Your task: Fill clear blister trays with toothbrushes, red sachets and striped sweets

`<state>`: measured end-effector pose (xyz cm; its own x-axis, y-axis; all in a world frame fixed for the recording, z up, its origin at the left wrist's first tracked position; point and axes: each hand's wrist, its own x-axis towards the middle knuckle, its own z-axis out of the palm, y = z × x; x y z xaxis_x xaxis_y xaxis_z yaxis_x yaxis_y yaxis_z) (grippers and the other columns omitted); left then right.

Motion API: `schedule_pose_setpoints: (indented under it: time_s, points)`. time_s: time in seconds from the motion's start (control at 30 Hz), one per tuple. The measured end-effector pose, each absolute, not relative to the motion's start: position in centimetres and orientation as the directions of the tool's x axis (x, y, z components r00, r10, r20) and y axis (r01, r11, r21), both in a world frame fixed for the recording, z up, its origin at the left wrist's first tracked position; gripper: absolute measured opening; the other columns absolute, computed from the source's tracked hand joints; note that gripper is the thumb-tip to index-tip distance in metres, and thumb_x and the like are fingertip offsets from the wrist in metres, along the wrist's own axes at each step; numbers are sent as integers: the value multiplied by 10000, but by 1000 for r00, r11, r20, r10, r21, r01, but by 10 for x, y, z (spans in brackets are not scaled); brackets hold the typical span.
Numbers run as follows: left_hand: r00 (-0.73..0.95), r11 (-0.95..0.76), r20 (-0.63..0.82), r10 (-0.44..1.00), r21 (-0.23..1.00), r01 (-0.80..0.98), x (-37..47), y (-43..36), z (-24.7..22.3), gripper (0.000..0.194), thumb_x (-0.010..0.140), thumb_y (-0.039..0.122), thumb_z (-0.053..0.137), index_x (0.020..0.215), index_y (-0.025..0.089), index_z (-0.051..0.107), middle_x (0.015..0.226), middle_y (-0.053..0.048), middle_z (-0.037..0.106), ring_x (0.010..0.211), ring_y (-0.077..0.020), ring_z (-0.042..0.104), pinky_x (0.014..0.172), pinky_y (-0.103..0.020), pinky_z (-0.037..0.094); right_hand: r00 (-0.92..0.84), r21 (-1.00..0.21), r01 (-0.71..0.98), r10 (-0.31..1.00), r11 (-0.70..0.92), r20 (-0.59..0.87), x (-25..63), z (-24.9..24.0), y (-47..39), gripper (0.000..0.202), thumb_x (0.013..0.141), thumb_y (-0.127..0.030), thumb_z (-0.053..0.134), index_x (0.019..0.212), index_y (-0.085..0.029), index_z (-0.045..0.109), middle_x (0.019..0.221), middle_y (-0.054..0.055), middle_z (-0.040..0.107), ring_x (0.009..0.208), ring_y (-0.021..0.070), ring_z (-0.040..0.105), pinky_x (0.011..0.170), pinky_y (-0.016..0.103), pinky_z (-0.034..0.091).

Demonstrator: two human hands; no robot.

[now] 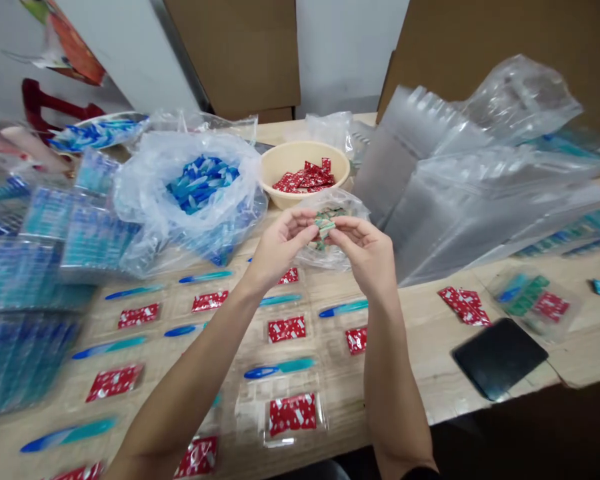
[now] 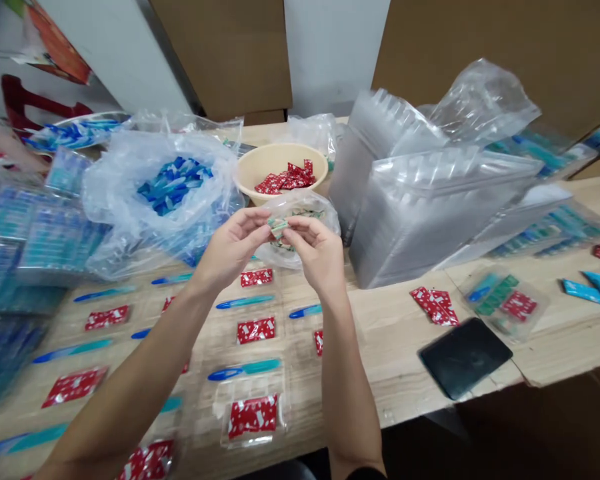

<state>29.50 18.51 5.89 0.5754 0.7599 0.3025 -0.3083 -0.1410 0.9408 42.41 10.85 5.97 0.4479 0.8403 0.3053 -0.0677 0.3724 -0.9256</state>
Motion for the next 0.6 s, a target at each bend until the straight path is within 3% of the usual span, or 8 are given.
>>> schedule_pose_setpoints:
  time_s: [0.2, 0.4, 0.5, 0.6]
  points:
    - [589, -109, 265, 764, 952, -286, 290, 184, 63, 256, 767, 385, 705, 918, 188, 642, 895, -34, 701, 838, -149, 662, 794, -300, 544, 405, -904, 79, 815, 421, 415, 421, 69, 103, 120, 763, -205, 698, 878, -233, 718, 864, -18, 714, 771, 128, 674, 739, 292, 576]
    - [463, -331, 387, 797, 922, -201, 287, 178, 74, 230, 780, 383, 697, 902, 205, 619, 882, -14, 683, 835, -141, 658, 776, -282, 550, 395, -800, 432, 711, 416, 582, 413, 75, 95, 200, 826, -175, 635, 938, -313, 727, 966, -19, 704, 941, 166, 640, 839, 345, 551]
    - [486, -415, 441, 755, 894, -166, 284, 178, 77, 191, 808, 377, 668, 901, 216, 624, 881, -10, 675, 827, -136, 652, 773, -279, 547, 404, -784, 484, 696, 388, 594, 411, 75, 96, 235, 826, -175, 636, 968, -342, 722, 992, -25, 702, 967, 176, 637, 875, 363, 539]
    - [556, -419, 407, 725, 901, -113, 279, 180, 81, 166, 849, 369, 616, 913, 221, 655, 904, -16, 692, 833, -146, 650, 783, -290, 544, 423, -790, 491, 693, 367, 584, 411, 72, 98, 242, 822, -185, 643, 984, -349, 719, 1003, -27, 708, 964, 180, 643, 883, 371, 543]
